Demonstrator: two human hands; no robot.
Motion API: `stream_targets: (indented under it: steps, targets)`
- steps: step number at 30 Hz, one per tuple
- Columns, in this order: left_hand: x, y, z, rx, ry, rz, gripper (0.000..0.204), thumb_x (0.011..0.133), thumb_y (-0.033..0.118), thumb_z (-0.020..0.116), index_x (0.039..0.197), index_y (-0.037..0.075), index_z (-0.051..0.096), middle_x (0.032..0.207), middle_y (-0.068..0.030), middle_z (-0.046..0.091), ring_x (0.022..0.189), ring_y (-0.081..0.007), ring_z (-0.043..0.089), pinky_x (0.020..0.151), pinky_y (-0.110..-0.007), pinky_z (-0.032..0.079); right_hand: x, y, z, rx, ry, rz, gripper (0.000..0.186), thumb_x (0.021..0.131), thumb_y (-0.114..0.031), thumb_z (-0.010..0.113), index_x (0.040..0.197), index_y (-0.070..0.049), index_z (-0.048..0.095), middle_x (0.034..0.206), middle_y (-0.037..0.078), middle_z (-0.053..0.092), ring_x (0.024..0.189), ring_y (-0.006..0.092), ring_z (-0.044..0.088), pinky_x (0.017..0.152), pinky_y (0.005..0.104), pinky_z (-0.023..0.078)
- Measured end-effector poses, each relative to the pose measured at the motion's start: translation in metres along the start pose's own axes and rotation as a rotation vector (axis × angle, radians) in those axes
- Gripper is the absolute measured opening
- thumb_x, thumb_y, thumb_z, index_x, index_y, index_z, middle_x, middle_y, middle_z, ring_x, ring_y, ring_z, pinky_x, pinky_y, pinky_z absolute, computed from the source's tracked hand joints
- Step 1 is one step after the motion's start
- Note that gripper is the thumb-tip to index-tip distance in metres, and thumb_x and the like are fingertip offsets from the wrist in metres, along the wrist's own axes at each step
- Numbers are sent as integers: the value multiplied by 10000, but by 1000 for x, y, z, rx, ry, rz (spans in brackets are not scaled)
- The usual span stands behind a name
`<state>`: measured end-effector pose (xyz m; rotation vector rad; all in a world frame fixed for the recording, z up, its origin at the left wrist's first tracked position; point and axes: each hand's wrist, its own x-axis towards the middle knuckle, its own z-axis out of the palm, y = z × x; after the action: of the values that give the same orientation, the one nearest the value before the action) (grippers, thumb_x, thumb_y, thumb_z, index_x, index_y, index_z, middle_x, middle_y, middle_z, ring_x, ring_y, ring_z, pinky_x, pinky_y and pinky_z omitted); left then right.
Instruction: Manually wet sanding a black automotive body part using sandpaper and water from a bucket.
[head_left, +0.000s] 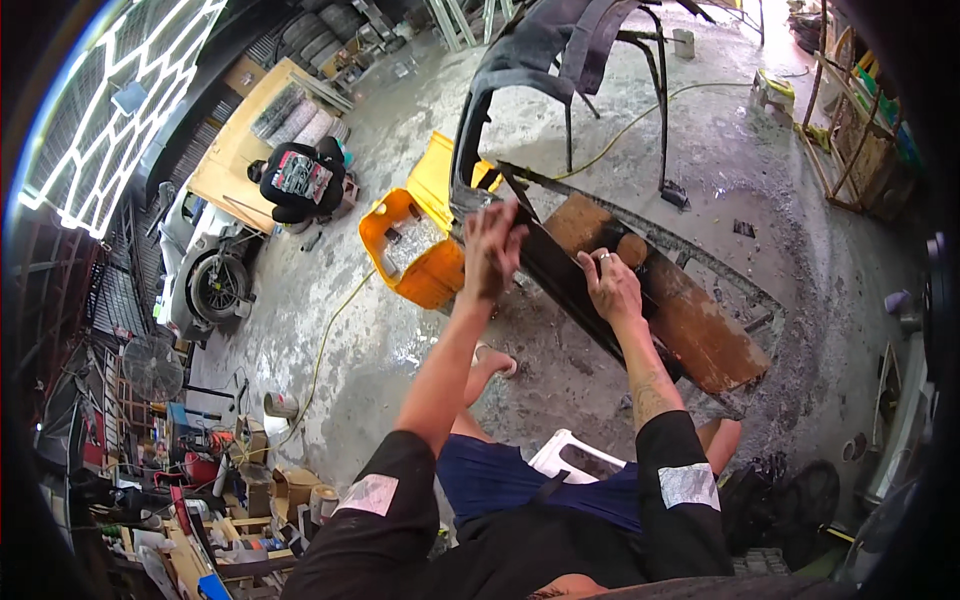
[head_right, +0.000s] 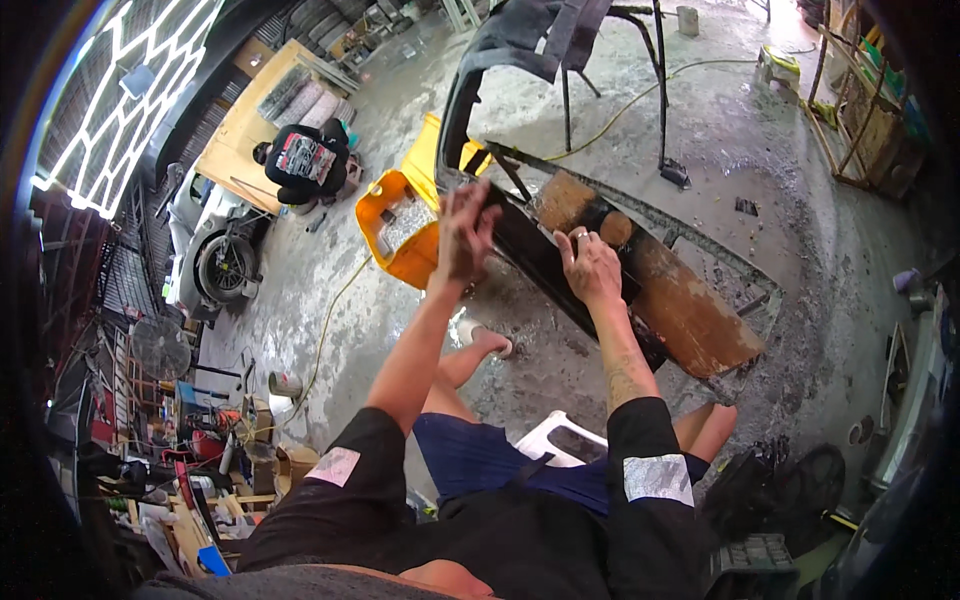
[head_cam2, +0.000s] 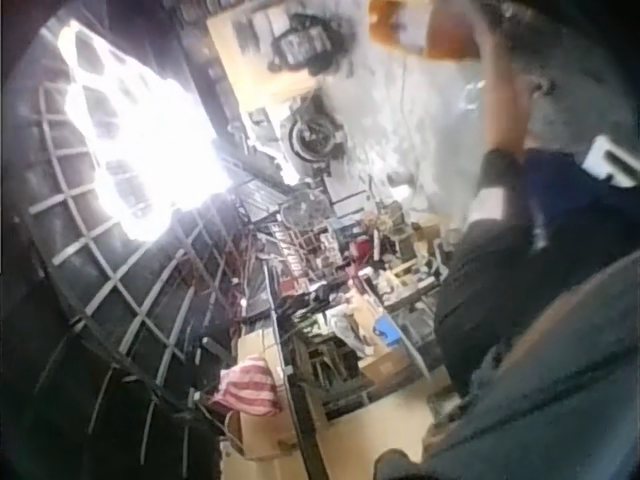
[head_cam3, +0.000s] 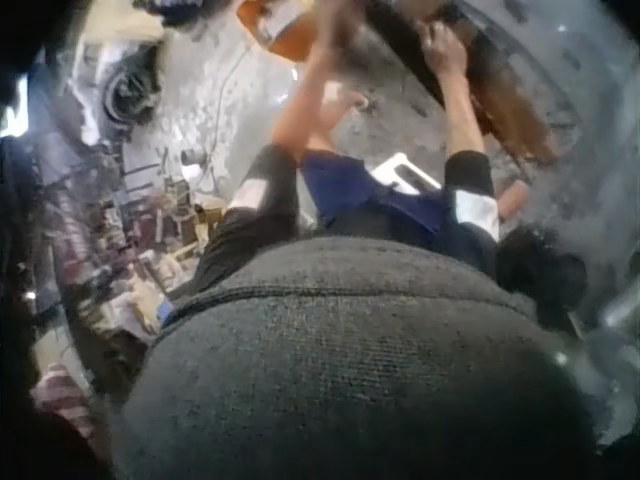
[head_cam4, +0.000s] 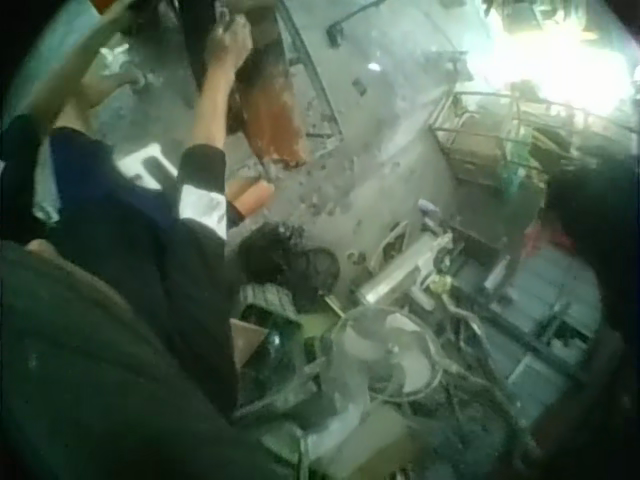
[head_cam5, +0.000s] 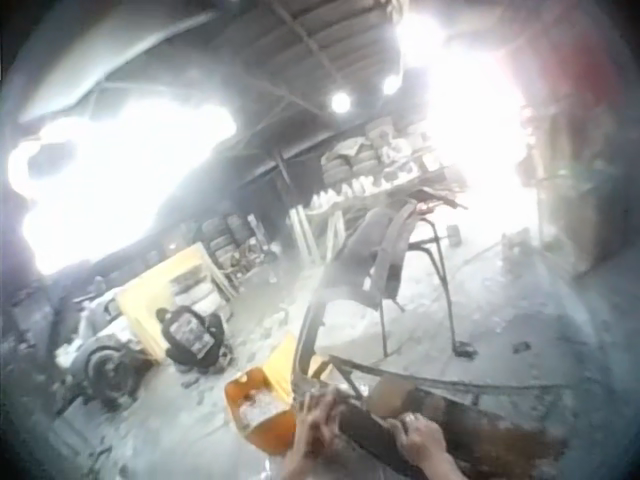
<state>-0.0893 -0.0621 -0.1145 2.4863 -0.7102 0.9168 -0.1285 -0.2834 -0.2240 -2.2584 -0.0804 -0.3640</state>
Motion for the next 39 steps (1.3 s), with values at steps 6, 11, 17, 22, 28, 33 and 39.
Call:
stream_targets:
  steps: [6, 11, 17, 22, 28, 33, 39]
  targets:
    - [-104, 40, 21, -3, -139, 0, 763, 860, 89, 802, 1590, 146, 588, 1289, -147, 677, 1250, -342, 608, 1079, -483, 451, 7, 10, 3, -79, -111, 297, 599, 1151, -522, 411, 1071, -23, 732, 1059, 286, 770, 1083, 462, 731, 953, 546, 567]
    - [10, -5, -2, 24, -43, -31, 424, 943, 113, 731, 1364, 93, 686, 1260, -159, 657, 1222, -384, 574, 1001, -545, 439, 9, 11, 8, -20, -9, 222, 572, 1151, -456, 398, 1047, -11, 743, 1077, 290, 754, 1040, 502, 711, 939, 549, 571]
    - [-88, 11, 34, 36, -91, 110, 332, 877, 101, 745, 1208, 118, 766, 1468, -101, 653, 1340, -347, 565, 1087, -513, 431, 11, 4, 6, -40, -46, 235, 602, 1157, -462, 377, 1038, -2, 746, 1070, 303, 753, 1034, 510, 713, 959, 593, 546]
    - [28, -23, 7, -5, 70, 18, 549, 913, 34, 723, 1458, 43, 658, 1233, -173, 672, 1138, -383, 598, 975, -486, 450, 13, 17, 5, -31, 1, 143, 597, 1152, -470, 398, 1015, -3, 743, 1024, 309, 746, 1020, 505, 712, 929, 588, 557]
    - [-89, 24, 38, -34, -84, 45, 644, 916, 168, 798, 1535, 110, 632, 1292, -150, 657, 1190, -335, 592, 1115, -466, 443, 8, 41, 17, -71, -4, 173, 562, 1142, -443, 416, 1003, -1, 733, 1046, 322, 739, 1036, 517, 703, 935, 595, 550]
    - [16, -20, 11, -33, 54, 25, 599, 946, 143, 768, 1522, 77, 616, 1278, -158, 662, 1172, -371, 575, 1023, -507, 444, 9, 15, 8, -52, 17, 83, 508, 1149, -385, 438, 964, 7, 703, 1000, 329, 732, 972, 511, 707, 874, 584, 552]
    - [-85, 3, 45, -74, -61, 127, 757, 891, 239, 795, 1594, 128, 540, 1343, -153, 570, 1232, -373, 542, 1089, -507, 436, 11, 50, 29, -90, 49, 36, 565, 1150, -419, 447, 939, 30, 718, 1017, 362, 714, 1013, 545, 685, 892, 602, 542]
